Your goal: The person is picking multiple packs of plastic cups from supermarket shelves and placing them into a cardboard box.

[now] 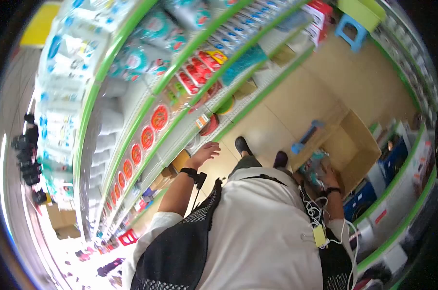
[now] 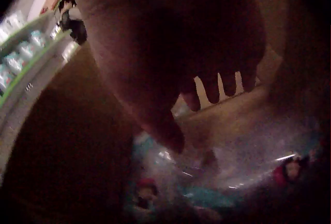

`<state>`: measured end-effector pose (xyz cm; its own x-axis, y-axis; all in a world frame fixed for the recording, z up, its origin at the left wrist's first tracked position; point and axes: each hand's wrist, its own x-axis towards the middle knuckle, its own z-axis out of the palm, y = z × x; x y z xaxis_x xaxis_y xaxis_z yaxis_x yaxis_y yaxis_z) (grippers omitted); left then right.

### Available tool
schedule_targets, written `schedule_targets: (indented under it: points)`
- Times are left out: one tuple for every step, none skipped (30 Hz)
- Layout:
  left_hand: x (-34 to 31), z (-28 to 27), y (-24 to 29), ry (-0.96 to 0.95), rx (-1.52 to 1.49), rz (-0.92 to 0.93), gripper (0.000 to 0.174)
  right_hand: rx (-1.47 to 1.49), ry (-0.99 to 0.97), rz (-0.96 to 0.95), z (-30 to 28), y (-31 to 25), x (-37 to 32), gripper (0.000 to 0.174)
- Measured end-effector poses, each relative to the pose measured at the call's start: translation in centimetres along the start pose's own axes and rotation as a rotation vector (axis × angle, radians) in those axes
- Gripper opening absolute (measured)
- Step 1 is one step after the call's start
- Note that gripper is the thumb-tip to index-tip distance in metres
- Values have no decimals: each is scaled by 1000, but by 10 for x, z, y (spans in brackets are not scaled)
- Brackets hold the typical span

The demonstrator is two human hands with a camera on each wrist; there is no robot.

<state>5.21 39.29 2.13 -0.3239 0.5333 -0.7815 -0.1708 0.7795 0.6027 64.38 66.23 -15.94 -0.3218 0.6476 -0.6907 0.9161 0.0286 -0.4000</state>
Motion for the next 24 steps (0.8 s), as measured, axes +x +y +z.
schedule_targets:
  points:
    - [1,-5,5,19,-25,62,37,54,75,-29,-1,8,13,80]
    - [1,-11,13,38,-47,80,37,112,149,-52,-1,18,30,73]
    - [-1,-18,23,80,-125,210,33,96,157,-74,-11,18,33,73]
    - [-4,-22,34,122,-200,337,28,262,275,-53,-22,18,34,67]
    - [-9,-31,44,129,-220,351,28,427,392,-33,-36,13,36,61]
    - [-18,-42,59,206,-260,483,25,443,429,-48,-53,2,34,54]
    - [-27,-54,73,284,-303,613,21,427,439,-66,-66,-11,31,54]
    - [-42,-65,91,362,-298,682,20,502,509,-128,-81,-34,22,50]
    - [-54,-79,106,440,-293,751,20,579,578,-193,-94,-52,19,47]
    - [-58,-98,115,515,-308,812,18,565,588,-211,-104,-64,20,47]
    - [-60,-118,120,591,-322,870,17,587,595,-298,-113,-74,20,45]
    - [-59,-140,125,597,-340,882,17,610,601,-384,-121,-86,21,43]
    - [-58,-162,130,646,-375,926,19,599,610,-399,-123,-95,24,43]
    - [-55,-182,135,696,-412,972,21,549,608,-440,-124,-107,29,42]
    - [-54,-201,141,697,-428,986,21,498,608,-478,-128,-118,33,41]
    - [-53,-217,148,761,-432,986,23,488,621,-487,-129,-135,28,41]
    - [-52,-231,154,824,-437,982,26,571,605,-484,-123,-152,22,40]
    - [-55,-243,163,863,-400,958,39,654,587,-480,-118,-175,11,38]
    - [-49,-257,169,858,-412,966,39,647,599,-485,-112,-192,3,38]
    - [-42,-271,176,911,-400,966,48,633,594,-454,-108,-209,-7,38]
    - [-34,-286,183,965,-389,963,57,618,589,-423,-103,-222,-14,37]
    - [-22,-301,188,960,-403,967,57,608,599,-426,-97,-229,-17,37]
    - [-10,-317,197,1023,-331,976,64,671,587,-465,-89,-238,-19,36]
    - [5,-332,205,1083,-258,984,71,733,575,-504,-82,-247,-19,35]
